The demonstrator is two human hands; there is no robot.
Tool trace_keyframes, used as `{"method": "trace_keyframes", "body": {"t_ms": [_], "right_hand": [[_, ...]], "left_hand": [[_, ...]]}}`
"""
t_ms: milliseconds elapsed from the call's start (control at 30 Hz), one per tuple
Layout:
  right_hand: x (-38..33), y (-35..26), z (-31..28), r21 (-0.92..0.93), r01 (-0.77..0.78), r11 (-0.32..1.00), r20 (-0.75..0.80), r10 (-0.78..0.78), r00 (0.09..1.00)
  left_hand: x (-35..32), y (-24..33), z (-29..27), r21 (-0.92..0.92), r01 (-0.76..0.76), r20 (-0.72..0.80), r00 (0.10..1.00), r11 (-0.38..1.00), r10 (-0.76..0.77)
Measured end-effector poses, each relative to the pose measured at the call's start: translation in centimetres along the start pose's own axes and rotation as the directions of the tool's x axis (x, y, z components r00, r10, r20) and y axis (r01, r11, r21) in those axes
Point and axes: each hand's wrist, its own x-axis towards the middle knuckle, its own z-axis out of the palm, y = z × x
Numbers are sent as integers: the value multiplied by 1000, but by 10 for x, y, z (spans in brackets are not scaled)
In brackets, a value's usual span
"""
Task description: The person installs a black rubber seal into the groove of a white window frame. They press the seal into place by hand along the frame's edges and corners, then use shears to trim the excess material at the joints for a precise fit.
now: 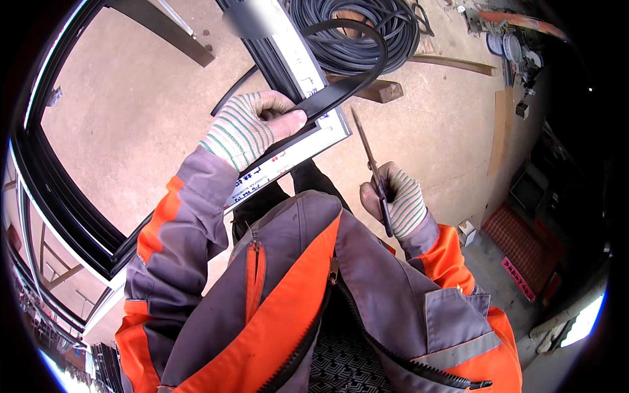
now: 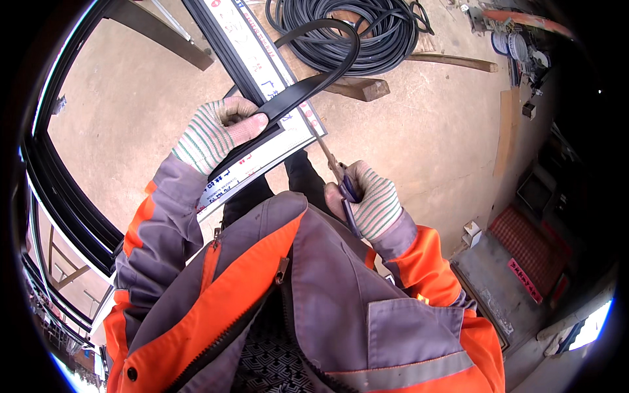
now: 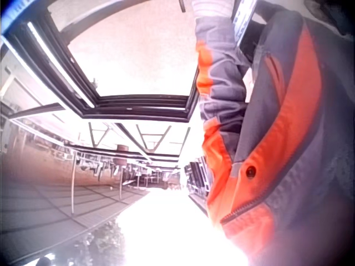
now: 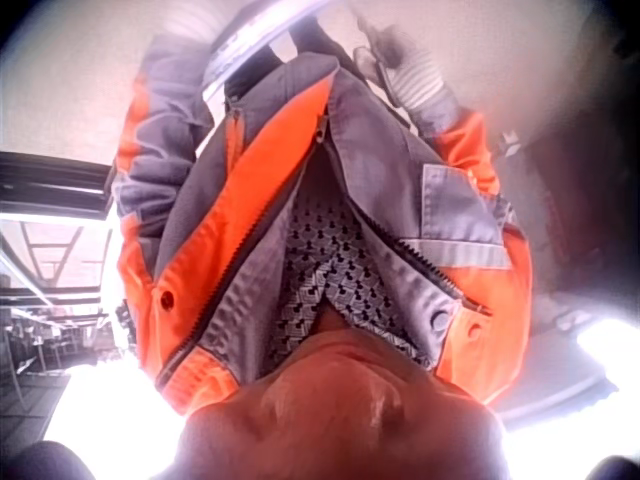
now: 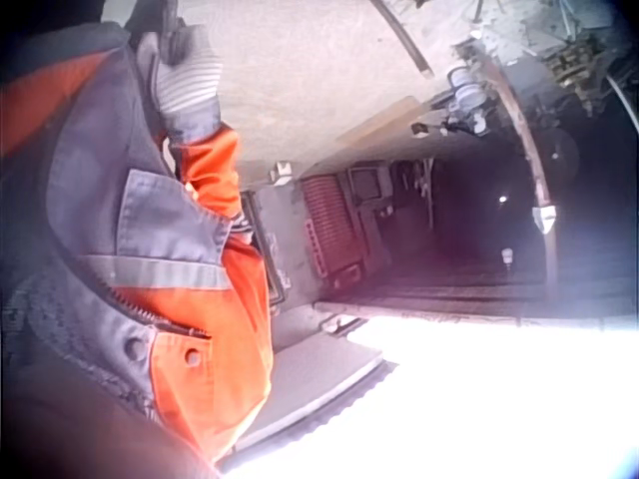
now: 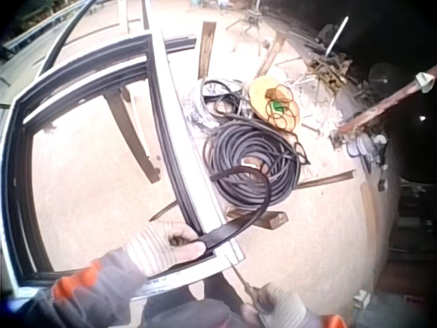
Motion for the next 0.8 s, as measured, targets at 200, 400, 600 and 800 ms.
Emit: {"method": "trace_keyframes", "body": {"t_ms": [200, 400, 600, 800], "right_hand": [[-1, 17, 10, -23, -41, 999, 245, 45, 969], [8, 26, 1, 28, -143, 989, 365, 123, 923], [22, 5, 9, 708, -661, 249, 515, 460, 723], [28, -5, -5, 676, -721, -154, 711, 395, 582]], "left_hand": [[0, 8, 1, 1, -1, 13, 1000, 1000, 1], [0, -1, -1, -138, -3, 41, 999, 990, 8], [1, -8, -1, -91, -20, 42, 999, 996, 24], [-1, -7, 0, -73, -66, 24, 997, 995, 68]]}}
